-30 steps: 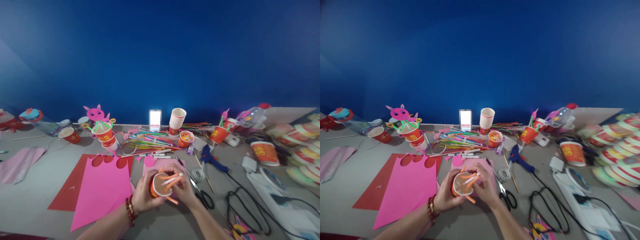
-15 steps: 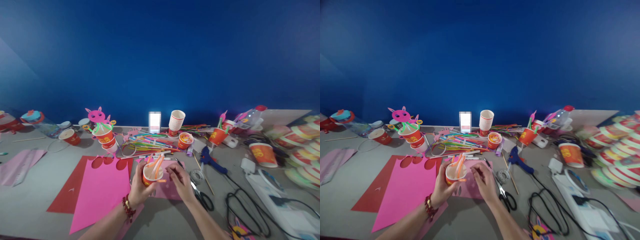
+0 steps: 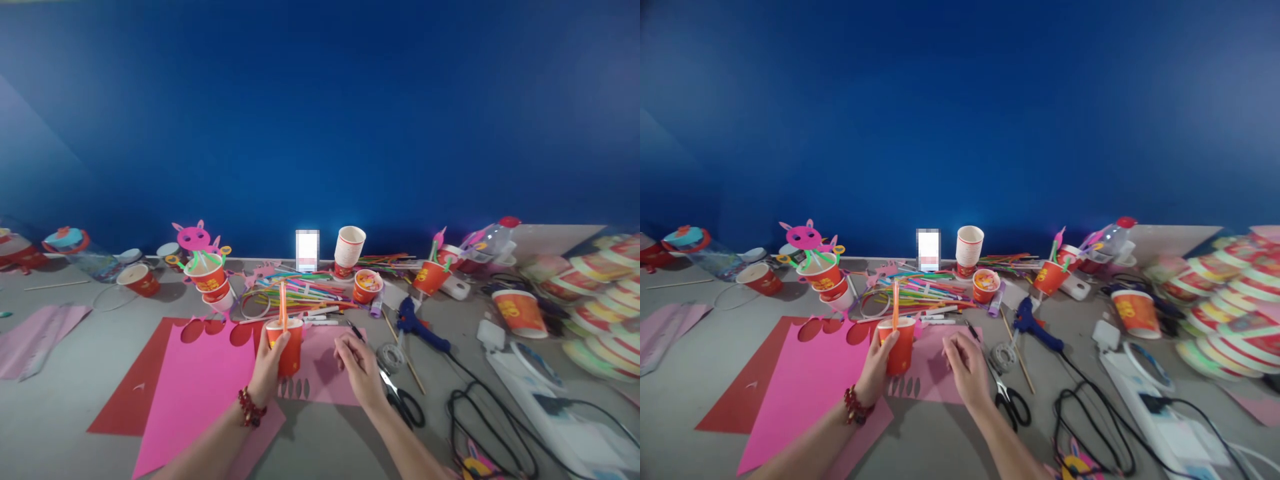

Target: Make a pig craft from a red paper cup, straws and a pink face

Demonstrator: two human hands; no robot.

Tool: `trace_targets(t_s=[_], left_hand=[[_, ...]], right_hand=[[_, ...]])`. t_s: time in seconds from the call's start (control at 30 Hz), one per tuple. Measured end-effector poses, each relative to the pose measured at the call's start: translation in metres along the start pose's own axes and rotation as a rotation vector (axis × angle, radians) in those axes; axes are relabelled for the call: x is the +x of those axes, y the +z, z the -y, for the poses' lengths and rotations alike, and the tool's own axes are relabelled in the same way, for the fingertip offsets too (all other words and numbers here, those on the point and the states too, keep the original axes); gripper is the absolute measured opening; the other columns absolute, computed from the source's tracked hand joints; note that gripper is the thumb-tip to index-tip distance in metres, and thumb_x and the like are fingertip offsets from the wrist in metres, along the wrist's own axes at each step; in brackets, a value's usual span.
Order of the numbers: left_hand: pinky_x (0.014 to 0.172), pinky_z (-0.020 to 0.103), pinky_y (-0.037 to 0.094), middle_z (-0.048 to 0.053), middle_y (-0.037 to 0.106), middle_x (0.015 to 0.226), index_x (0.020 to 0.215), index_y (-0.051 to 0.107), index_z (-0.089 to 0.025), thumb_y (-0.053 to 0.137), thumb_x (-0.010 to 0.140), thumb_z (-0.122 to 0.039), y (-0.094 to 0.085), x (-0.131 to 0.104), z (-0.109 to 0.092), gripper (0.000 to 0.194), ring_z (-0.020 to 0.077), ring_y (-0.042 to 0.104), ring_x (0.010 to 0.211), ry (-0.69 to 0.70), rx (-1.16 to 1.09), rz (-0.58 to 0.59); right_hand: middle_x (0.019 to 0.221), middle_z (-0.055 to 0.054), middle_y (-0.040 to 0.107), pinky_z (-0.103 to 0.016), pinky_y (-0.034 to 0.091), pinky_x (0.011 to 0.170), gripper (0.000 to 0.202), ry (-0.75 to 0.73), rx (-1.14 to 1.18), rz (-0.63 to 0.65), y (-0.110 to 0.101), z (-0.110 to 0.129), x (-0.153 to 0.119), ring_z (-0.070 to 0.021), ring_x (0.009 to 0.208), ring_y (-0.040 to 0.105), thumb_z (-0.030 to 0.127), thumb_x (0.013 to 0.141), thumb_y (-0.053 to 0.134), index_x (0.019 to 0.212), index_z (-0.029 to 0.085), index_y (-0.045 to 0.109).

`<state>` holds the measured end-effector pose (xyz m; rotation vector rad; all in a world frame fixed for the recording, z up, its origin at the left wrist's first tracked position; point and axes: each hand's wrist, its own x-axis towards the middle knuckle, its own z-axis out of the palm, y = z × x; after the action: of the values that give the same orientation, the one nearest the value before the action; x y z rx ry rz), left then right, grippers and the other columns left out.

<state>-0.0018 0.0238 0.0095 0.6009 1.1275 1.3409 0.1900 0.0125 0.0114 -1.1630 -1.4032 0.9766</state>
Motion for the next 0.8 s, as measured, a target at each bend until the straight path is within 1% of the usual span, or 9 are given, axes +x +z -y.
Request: trace_targets(t_s=[0.1,0.2,0.3,0.4,0.53,0.7,0.8], left_hand=[[0.054,0.028,0.054,0.004,0.074,0.075,0.113,0.054,-0.019,0.078,0.071,-0.057,-0.001,0.001,-0.004,0.062,0.0223,0.072,0.063,-0.016,-0.039,0.017],[0.059,0.029,0.056,0.007,0.076,0.08,0.115,0.054,-0.017,0.08,0.071,-0.053,-0.002,0.001,-0.006,0.062,0.023,0.074,0.069,-0.018,-0.092,0.03],[0.059,0.029,0.056,0.007,0.076,0.079,0.111,0.056,-0.016,0.08,0.072,-0.051,-0.002,0.0,-0.004,0.058,0.0228,0.074,0.069,-0.025,-0.124,0.047],[0.056,0.028,0.055,0.007,0.076,0.079,0.109,0.056,-0.016,0.08,0.073,-0.05,0.0,-0.003,-0.003,0.055,0.0219,0.074,0.066,-0.012,-0.111,0.066],[0.058,0.027,0.055,0.008,0.077,0.081,0.108,0.056,-0.016,0.078,0.076,-0.049,0.002,-0.009,-0.003,0.05,0.0218,0.074,0.069,0.026,-0.09,0.124],[0.056,0.028,0.055,0.01,0.076,0.078,0.108,0.058,-0.014,0.078,0.075,-0.052,0.005,-0.018,-0.004,0.053,0.023,0.073,0.067,0.01,-0.047,0.164],[0.054,0.028,0.055,0.01,0.076,0.079,0.109,0.057,-0.015,0.077,0.076,-0.052,0.006,-0.02,-0.002,0.054,0.0216,0.072,0.065,0.008,-0.041,0.19]], right_hand=[[0.063,0.002,0.049,-0.025,0.038,0.051,0.041,0.008,0.004,0.016,0.002,-0.002,-0.001,-0.0138,0.054,0.049,0.048,0.099,0.051,0.069,0.021,0.053],[0.063,0.002,0.051,-0.025,0.039,0.051,0.04,0.001,0.003,0.019,0.002,-0.004,-0.001,-0.0139,0.054,0.049,0.048,0.099,0.052,0.069,0.021,0.054],[0.062,0.002,0.051,-0.026,0.04,0.05,0.041,0.009,0.025,0.013,0.003,-0.004,-0.001,-0.0143,0.053,0.05,0.05,0.098,0.052,0.069,0.021,0.055],[0.061,0.001,0.051,-0.026,0.039,0.048,0.042,0.032,0.06,0.017,0.005,-0.003,-0.002,-0.0148,0.051,0.049,0.054,0.097,0.051,0.07,0.022,0.055],[0.062,0.001,0.05,-0.026,0.039,0.047,0.042,0.053,0.104,0.009,0.01,-0.002,-0.005,-0.0144,0.05,0.048,0.056,0.096,0.051,0.071,0.022,0.055],[0.067,0.0,0.053,-0.026,0.038,0.046,0.041,0.054,0.14,0.011,0.013,0.001,-0.008,-0.0144,0.051,0.048,0.058,0.095,0.052,0.078,0.021,0.06],[0.067,0.0,0.053,-0.026,0.038,0.047,0.04,0.027,0.135,0.018,0.014,0.005,-0.009,-0.0143,0.051,0.048,0.057,0.095,0.052,0.08,0.021,0.061]])
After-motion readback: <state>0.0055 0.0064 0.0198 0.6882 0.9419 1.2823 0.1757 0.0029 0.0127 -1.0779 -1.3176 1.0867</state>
